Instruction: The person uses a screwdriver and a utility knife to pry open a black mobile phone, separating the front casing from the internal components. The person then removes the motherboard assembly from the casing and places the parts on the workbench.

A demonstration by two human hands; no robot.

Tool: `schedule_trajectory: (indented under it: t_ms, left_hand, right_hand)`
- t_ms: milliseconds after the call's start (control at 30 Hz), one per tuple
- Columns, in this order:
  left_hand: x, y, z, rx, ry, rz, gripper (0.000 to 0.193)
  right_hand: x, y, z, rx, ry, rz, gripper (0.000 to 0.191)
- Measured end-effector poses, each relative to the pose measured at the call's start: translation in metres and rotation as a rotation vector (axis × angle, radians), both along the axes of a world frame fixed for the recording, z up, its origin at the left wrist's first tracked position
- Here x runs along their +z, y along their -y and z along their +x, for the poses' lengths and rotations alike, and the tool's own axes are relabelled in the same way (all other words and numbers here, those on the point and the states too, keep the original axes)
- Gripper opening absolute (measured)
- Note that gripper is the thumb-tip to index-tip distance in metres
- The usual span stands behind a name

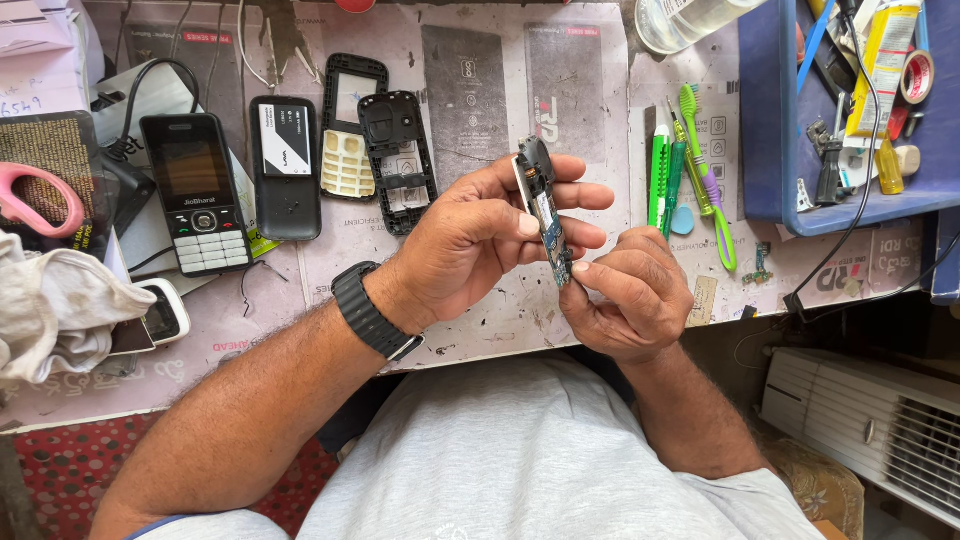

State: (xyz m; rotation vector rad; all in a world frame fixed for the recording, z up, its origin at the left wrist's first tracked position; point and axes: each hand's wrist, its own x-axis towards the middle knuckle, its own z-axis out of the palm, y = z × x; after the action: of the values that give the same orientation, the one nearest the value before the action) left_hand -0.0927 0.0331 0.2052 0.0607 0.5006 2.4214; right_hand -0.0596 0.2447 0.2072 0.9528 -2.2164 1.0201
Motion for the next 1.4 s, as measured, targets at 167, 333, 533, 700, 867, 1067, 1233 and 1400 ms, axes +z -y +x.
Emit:
schedule_trajectory:
  t_ms: [167,333,533,700,867,1067,1233,1400]
  left_hand:
    - [-0.001,-0.001,-0.001,-0.001,-0.016,-0.002,0.066]
    - [0.000,-0.002,-0.001,0.012,-0.040,-0.022,0.064]
    - [0.000,-0.002,0.002,0.037,-0.024,-0.012,0.057]
    - [0.000,-0.007,0.004,0.050,-0.004,-0.032,0.060]
    - [0.000,-0.007,0.003,0.043,-0.011,-0.065,0.058]
    - [-0.002,-0.009,0.002,0.056,0.009,-0.061,0.060]
    - [-0.002,-0.009,0.003,0.079,0.006,-0.055,0.068]
    - [-0.004,-0.011,0.008,0.089,-0.004,-0.041,0.075]
  right_hand:
    - [0.002,0.000,0.000,-0.005,-0.001,0.008,0.033]
    - [0.003,0.001,0.000,-0.009,0.004,0.031,0.034]
    - [0.004,0.001,0.001,-0.010,-0.016,0.084,0.035]
    - [0.005,0.000,0.001,0.038,-0.046,0.094,0.037]
    - [0.005,0.001,0.001,0.058,-0.053,0.099,0.038]
    - [0.007,-0.007,0.003,0.086,0.008,0.086,0.037]
    - [0.005,-0.010,0.001,0.057,0.037,-0.009,0.036]
    - [0.011,0.000,0.000,-0.011,0.090,0.015,0.037]
